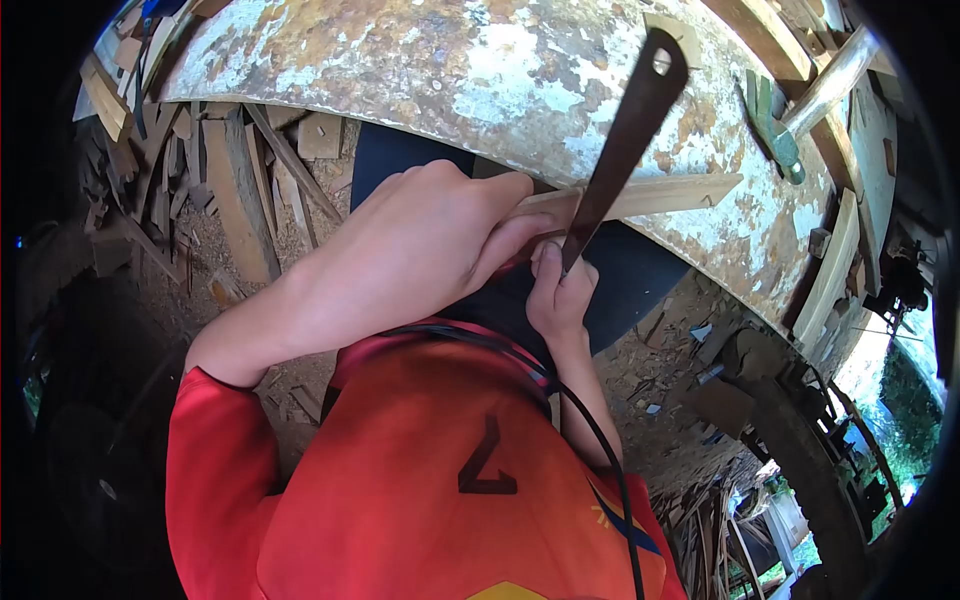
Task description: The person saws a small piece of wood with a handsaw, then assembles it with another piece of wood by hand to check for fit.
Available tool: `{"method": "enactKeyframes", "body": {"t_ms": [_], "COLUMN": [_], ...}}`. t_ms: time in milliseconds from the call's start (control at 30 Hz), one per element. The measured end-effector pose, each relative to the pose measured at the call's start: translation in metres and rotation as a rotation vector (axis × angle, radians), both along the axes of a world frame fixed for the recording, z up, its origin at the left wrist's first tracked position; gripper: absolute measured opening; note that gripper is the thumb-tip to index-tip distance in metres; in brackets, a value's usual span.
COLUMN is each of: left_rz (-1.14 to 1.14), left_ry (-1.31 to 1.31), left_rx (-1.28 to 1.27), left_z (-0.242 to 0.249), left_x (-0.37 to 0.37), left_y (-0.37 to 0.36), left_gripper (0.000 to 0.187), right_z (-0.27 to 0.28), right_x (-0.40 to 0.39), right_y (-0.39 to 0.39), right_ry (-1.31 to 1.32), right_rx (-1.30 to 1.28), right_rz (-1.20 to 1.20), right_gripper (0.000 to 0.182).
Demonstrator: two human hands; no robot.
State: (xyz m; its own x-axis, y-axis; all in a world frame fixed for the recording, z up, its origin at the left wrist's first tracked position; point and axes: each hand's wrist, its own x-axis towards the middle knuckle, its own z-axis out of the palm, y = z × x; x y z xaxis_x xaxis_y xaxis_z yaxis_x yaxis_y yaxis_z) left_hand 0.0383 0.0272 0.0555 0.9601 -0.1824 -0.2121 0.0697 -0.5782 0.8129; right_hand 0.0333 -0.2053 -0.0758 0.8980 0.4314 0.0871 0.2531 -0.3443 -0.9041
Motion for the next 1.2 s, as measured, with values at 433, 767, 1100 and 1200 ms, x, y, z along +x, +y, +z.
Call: {"method": "enactKeyframes", "body": {"t_ms": [433, 767, 1100, 1200], "left_rz": [0.045, 0.042, 0.034, 0.007], "left_ry": [-0.015, -0.016, -0.081, -0.024], "left_rx": [-0.035, -0.028, 0.064, 0.09], "left_z": [0.0, -0.001, -0.001, 0.006], "left_x": [-0.003, -0.002, -0.003, -0.003], "left_y": [-0.002, -0.002, -0.001, -0.003], "left_gripper": [0.019, 0.02, 0.019, 0.018], "right_z": [0.0, -0.012, -0.013, 0.019], "right_x": [-0.007, -0.013, -0.002, 0.005], "right_y": [-0.008, -0.018, -0.019, 0.009], "right_ry": [0.065, 0.027, -0.015, 0.048], "right_rx": [-0.052, -0.099, -0.091, -0.016], "right_rz": [-0.053, -0.031, 0.051, -0.009], "right_gripper": [0.019, 0.015, 0.014, 0.028]}}
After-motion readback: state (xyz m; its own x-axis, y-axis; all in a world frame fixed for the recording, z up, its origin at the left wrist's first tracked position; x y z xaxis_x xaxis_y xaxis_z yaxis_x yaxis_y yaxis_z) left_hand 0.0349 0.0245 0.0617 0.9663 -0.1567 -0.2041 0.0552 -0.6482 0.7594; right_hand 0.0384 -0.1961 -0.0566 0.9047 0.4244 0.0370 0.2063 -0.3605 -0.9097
